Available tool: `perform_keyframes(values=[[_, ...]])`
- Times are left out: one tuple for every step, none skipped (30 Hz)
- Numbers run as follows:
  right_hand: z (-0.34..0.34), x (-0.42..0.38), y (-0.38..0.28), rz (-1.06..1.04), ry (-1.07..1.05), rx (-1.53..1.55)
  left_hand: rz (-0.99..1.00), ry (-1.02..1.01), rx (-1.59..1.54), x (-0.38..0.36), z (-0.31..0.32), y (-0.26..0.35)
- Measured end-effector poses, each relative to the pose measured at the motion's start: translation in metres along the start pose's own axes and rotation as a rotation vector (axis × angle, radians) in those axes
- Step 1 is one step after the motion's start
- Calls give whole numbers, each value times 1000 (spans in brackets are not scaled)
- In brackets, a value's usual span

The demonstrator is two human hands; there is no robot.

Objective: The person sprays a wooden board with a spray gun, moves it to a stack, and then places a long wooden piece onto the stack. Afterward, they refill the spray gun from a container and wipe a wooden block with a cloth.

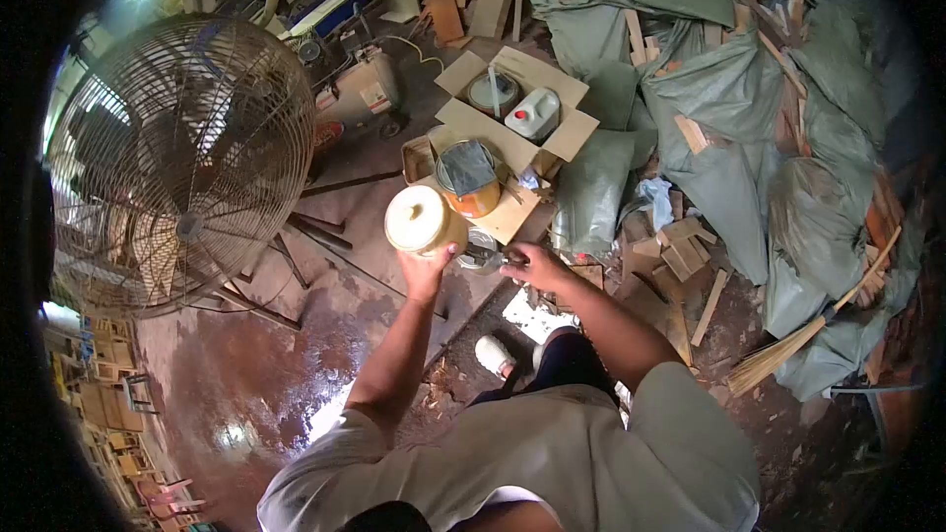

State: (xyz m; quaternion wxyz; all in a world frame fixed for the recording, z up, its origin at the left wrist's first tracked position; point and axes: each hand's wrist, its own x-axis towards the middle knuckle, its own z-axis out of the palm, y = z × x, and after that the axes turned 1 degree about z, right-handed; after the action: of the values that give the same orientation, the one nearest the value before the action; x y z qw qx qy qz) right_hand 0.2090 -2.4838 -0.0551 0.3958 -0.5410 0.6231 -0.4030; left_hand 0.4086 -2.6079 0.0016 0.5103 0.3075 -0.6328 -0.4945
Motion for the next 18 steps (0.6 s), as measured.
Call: perform_keyframes(values=[[1,19,13,16,30,42,-15,1,8,9,-3,-2],[1,44,27,-10,-2,6,-82,52,-8,16,-6,-3],[-1,70,39,-40,-36,-28,-146,105,-22,22,-8,-5],[-6,94,41,-55,-125,-13,-128,168,-17,29,-9,-11],[-11,117,41,-74,-217,1,-135,181,-1,35,-13,-18],[-18,136,30,-11,-322,13,-106,191,96,40,-19,-25],[-26,159,28,-43,-430,-113,-71,203,192,52,-15,-17],[-35,184,28,-6,-499,-163,-75,201,176,57,-10,-7],[-34,200,42,33,-477,-158,-93,205,198,59,-12,-12],[-33,215,56,72,-453,-151,-86,265,213,52,-18,-17],[-38,240,74,84,-324,-125,-52,332,215,59,-19,-21],[-45,263,80,120,-118,-200,-44,271,268,67,-17,-8],[-45,278,89,168,84,-263,-44,283,275,72,-17,-10],[-43,289,101,173,65,-262,-66,308,269,70,-17,-13],[-43,305,115,121,212,-353,-86,338,260,67,-16,-17],[-42,321,129,63,360,-442,-157,319,233,67,-15,-16],[-40,334,142,63,343,-444,-167,332,236,66,-11,-16],[-38,346,148,157,283,-483,-151,345,278,66,-7,-15]])
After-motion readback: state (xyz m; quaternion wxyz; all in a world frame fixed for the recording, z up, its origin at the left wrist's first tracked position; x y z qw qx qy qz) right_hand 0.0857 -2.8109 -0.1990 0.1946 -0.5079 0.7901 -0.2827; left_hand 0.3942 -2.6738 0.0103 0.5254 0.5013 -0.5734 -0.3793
